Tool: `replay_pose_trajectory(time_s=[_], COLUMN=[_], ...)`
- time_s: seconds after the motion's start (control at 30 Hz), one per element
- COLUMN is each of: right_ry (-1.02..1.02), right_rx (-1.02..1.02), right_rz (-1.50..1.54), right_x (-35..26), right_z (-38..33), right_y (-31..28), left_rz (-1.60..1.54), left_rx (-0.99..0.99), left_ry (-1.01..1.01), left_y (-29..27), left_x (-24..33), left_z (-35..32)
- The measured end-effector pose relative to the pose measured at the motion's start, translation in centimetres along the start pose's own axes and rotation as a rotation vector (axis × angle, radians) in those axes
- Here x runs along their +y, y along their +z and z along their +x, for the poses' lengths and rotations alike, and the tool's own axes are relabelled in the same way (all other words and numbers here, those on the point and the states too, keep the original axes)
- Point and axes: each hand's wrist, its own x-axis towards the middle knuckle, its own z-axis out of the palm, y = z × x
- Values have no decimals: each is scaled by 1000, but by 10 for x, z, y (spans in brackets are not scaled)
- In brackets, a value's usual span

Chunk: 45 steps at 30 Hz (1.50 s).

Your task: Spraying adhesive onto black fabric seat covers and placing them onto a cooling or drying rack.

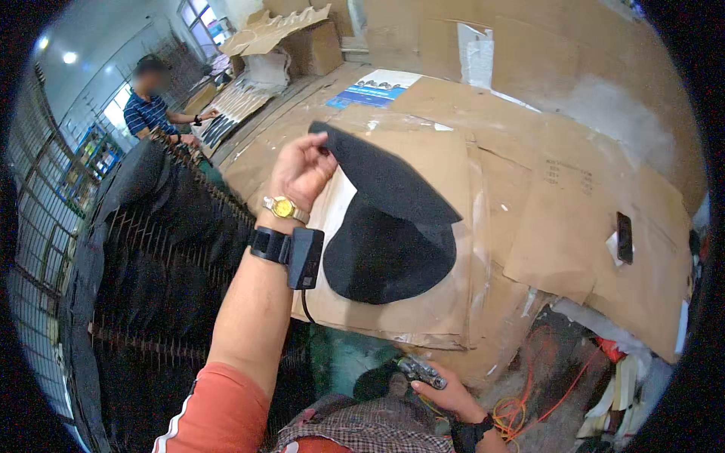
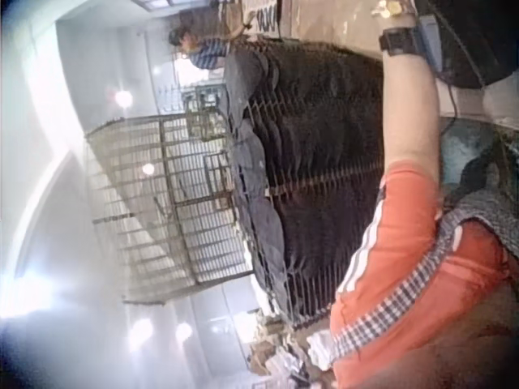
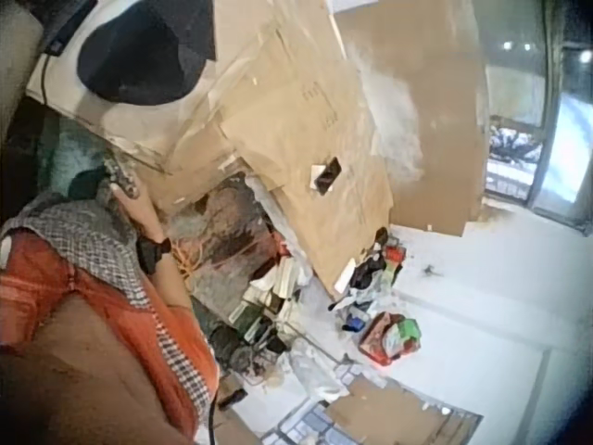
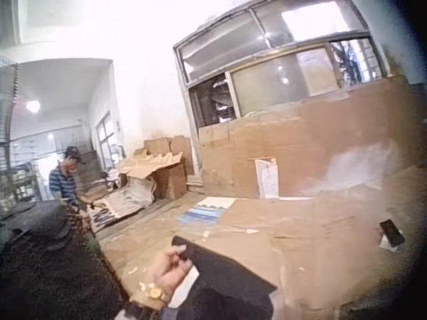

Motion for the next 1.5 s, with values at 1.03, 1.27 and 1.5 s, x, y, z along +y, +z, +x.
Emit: replay_pose_trajectory(time_s=[1.03, 1.27, 1.5], right_ry=[69, 44, 29], right_rx=[-1054, -1215, -1240], right_rz=[-474, -644, -709], right_x=[-79, -62, -48], right_z=[-197, -196, -183], right_y=[202, 240, 244], left_rz=[728, 531, 377], left_rx=[908, 1275, 1349], left_ry=[987, 987, 1020], left_y=[285, 246, 218], left_x=[132, 45, 7], left_z=[-970, -1068, -1084])
